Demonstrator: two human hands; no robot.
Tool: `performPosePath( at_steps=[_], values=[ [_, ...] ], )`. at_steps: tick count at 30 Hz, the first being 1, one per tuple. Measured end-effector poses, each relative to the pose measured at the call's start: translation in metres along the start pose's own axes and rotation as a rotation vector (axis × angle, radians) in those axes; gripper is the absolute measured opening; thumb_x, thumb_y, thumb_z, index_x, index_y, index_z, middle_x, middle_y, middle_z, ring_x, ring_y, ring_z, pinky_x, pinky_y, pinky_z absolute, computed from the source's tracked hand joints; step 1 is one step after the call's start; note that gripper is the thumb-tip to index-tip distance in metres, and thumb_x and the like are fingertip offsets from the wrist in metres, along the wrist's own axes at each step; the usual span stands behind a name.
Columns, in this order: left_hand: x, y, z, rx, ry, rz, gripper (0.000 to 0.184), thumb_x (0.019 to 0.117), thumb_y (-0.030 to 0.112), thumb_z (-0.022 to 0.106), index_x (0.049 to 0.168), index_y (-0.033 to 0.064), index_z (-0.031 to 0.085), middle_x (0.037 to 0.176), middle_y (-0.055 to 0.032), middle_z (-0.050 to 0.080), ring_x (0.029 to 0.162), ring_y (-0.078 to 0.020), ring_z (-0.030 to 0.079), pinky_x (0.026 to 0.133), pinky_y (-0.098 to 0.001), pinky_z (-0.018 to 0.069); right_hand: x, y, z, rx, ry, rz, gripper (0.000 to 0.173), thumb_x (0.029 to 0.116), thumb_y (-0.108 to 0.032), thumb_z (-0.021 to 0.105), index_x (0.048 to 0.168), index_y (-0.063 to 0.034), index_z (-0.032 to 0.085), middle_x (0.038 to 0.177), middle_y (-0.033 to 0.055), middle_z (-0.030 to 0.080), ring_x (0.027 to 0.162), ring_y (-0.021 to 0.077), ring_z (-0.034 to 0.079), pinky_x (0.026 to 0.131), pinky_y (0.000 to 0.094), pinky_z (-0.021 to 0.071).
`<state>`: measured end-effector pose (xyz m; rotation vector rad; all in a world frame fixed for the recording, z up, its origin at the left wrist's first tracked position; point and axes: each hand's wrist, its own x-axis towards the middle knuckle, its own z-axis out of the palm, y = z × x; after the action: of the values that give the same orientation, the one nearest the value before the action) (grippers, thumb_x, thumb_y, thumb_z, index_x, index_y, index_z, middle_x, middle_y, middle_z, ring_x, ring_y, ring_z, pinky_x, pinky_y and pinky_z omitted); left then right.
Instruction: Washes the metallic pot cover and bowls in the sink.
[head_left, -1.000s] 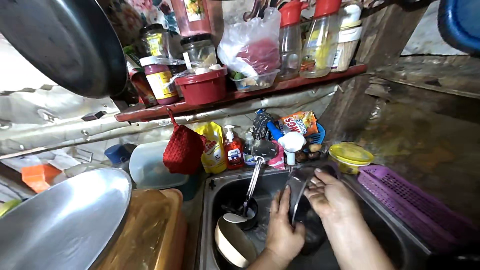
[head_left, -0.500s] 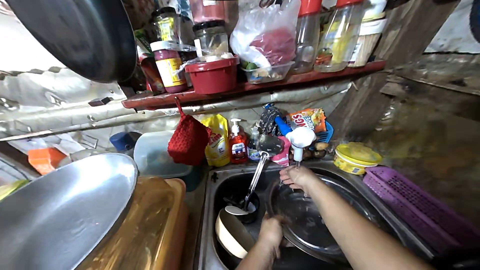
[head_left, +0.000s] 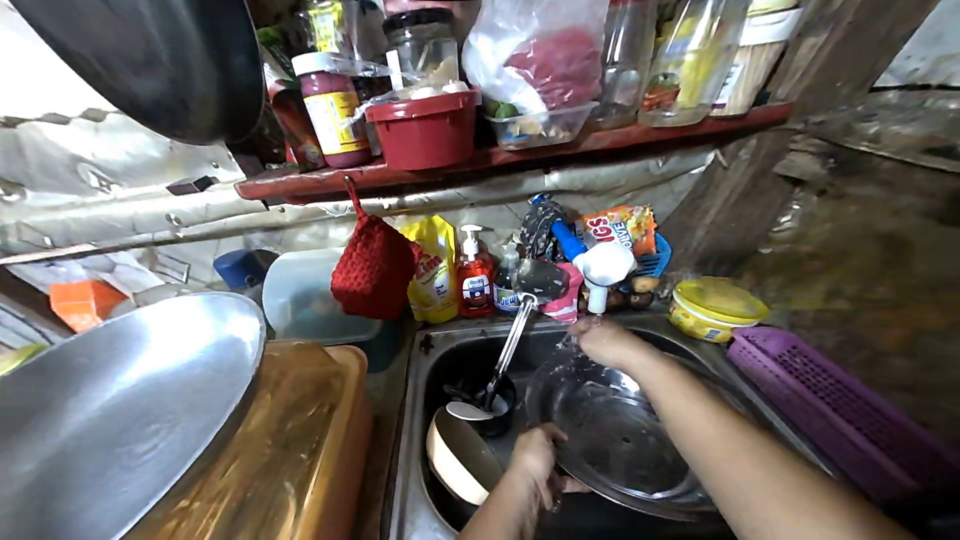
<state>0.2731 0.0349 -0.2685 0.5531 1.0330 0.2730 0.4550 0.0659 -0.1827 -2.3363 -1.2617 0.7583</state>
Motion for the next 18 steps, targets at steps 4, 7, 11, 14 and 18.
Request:
performPosePath(
  at_steps=[4, 7, 11, 14, 18],
  values=[
    [-0.010, 0.005, 0.001, 0.073, 0.014, 0.014, 0.039, 0.1019, 0.013, 0.049, 0.141, 0.0090, 0.047, 0.113, -0.0218, 0.065, 0.093, -0.0364, 0.068, 0.069, -0.0517, 0.0589, 0.002, 0.006, -0.003, -0.029, 0.062, -0.015, 0.028, 0.1033, -0.011, 0.054, 0.125, -0.0001, 0.068, 0.122, 0.0255, 0.066, 0.116, 0.0411, 0.063, 0.097, 0.0625, 0.0478],
    [-0.030, 0.013, 0.002, 0.226, 0.060, 0.051, 0.051, 0.1041, 0.014, 0.049, 0.153, 0.0170, 0.036, 0.114, -0.0199, 0.062, 0.092, -0.0342, 0.066, 0.066, -0.0486, 0.0570, -0.003, 0.002, -0.004, -0.072, -0.076, 0.011, 0.032, 0.1090, -0.017, 0.047, 0.126, 0.0015, 0.066, 0.123, 0.0260, 0.065, 0.113, 0.0398, 0.063, 0.096, 0.0592, 0.0482],
    [-0.047, 0.014, -0.003, 0.314, 0.088, 0.136, 0.062, 0.1049, 0.014, 0.050, 0.160, 0.0231, 0.025, 0.123, -0.0200, 0.060, 0.099, -0.0343, 0.066, 0.071, -0.0508, 0.0571, -0.008, -0.005, -0.004, -0.201, -0.020, 0.087, 0.029, 0.1059, -0.018, 0.052, 0.111, 0.0074, 0.066, 0.114, 0.0284, 0.066, 0.110, 0.0422, 0.064, 0.093, 0.0615, 0.0490],
    [-0.055, 0.013, -0.011, 0.277, 0.084, 0.237, 0.074, 0.0998, 0.006, 0.054, 0.163, 0.0207, 0.020, 0.141, -0.0190, 0.054, 0.115, -0.0340, 0.064, 0.082, -0.0555, 0.0588, -0.008, -0.005, -0.001, -0.260, -0.059, 0.107, 0.026, 0.1031, -0.015, 0.057, 0.111, 0.0073, 0.067, 0.116, 0.0273, 0.067, 0.112, 0.0413, 0.064, 0.094, 0.0605, 0.0489],
    [-0.062, 0.013, -0.017, 0.296, 0.085, 0.346, 0.082, 0.0959, 0.001, 0.057, 0.164, 0.0180, 0.016, 0.153, -0.0166, 0.045, 0.119, -0.0274, 0.064, 0.089, -0.0462, 0.0589, -0.010, -0.008, 0.001, -0.313, -0.076, 0.160, 0.027, 0.1019, -0.015, 0.058, 0.113, 0.0089, 0.065, 0.117, 0.0277, 0.066, 0.113, 0.0413, 0.064, 0.095, 0.0599, 0.0495]
  ],
)
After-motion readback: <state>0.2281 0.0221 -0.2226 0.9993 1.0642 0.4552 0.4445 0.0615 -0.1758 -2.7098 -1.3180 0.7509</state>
